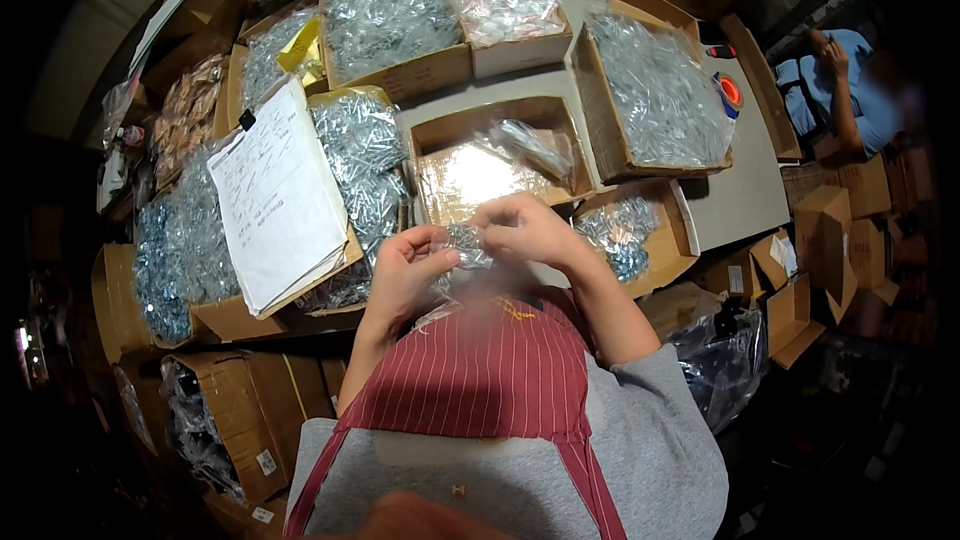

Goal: The person handles small metallic items, places them into clear plastic bags, and arranges the bags into cardboard boxes. The person also moves boxes and uses a digital scale to weigh items during the process.

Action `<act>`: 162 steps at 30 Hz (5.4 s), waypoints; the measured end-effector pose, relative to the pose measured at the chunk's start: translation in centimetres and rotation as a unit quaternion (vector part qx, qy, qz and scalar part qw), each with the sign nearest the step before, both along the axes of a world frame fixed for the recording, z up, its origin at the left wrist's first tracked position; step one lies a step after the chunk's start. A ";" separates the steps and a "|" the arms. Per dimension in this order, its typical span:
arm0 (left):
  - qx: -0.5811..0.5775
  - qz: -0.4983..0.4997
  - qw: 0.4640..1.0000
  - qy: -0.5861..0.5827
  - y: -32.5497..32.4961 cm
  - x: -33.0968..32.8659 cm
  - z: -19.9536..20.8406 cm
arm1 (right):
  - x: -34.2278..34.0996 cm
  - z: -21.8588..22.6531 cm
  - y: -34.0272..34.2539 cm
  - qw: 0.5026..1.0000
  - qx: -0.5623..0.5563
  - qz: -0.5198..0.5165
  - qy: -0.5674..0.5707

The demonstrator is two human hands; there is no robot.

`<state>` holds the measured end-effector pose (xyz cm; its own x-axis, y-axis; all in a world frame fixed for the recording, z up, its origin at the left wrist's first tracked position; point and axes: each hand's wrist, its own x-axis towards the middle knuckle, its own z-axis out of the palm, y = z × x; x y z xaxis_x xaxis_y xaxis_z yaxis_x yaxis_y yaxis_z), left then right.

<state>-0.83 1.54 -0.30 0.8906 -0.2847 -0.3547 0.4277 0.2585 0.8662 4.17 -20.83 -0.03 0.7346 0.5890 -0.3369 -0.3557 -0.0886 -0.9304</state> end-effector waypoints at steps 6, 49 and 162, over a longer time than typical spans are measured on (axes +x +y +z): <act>0.018 0.000 1.000 0.001 0.4 0.3 0.2 | 1.1 0.8 -0.8 0.999 -0.001 0.033 -0.009; 0.005 -0.018 1.000 -0.006 0.2 0.1 -0.3 | 0.5 0.9 0.2 0.999 -0.007 0.044 0.011; 0.152 -0.011 0.979 -0.137 0.2 0.7 -1.0 | -0.8 -0.2 1.2 0.999 0.013 -0.030 0.028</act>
<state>-0.09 1.71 -1.28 0.9590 -0.2235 -0.1742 0.1707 -0.0348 0.9847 3.37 -19.58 -0.27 0.7492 0.5531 -0.3644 -0.4116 -0.0422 -0.9104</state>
